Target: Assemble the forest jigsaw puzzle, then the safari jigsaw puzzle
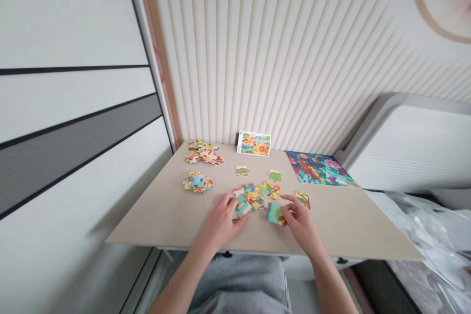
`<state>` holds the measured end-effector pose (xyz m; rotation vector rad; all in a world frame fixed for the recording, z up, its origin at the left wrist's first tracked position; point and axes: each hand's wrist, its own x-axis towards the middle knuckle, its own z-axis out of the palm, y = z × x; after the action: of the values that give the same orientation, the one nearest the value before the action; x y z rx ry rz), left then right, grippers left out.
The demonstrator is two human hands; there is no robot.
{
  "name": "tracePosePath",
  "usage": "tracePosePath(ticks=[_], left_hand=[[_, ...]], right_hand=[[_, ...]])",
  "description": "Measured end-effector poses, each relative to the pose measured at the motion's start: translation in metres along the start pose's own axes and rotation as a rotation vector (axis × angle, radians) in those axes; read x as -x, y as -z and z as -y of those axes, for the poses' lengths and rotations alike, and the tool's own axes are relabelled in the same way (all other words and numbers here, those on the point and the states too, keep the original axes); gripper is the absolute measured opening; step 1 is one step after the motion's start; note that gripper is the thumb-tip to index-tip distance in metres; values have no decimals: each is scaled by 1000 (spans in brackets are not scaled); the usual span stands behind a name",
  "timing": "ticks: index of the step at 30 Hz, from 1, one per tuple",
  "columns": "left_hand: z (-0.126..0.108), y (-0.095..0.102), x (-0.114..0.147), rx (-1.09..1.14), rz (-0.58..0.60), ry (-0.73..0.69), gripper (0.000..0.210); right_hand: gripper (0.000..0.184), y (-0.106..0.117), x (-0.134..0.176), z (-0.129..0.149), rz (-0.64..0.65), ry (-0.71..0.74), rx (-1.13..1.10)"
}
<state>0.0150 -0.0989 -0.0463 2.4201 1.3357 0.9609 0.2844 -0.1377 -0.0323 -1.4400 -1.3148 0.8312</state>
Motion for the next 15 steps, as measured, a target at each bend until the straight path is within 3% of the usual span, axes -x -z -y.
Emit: tracePosePath(ticks=[3,7,11,15], left_hand=[[0,0,0,52,42,-37,29],[2,-6,-4,-12,56,-55,38],[9,-10,-10,-68,-65,-16,37],[15,-5,-11,1,-248,90,33]], right_hand=[[46,-11,7,3,46,-4,-43],[42,-27,19,10,117,103,-74],[37,-42,30,21,169,176,52],[21,-64,41,31,270,220,275]])
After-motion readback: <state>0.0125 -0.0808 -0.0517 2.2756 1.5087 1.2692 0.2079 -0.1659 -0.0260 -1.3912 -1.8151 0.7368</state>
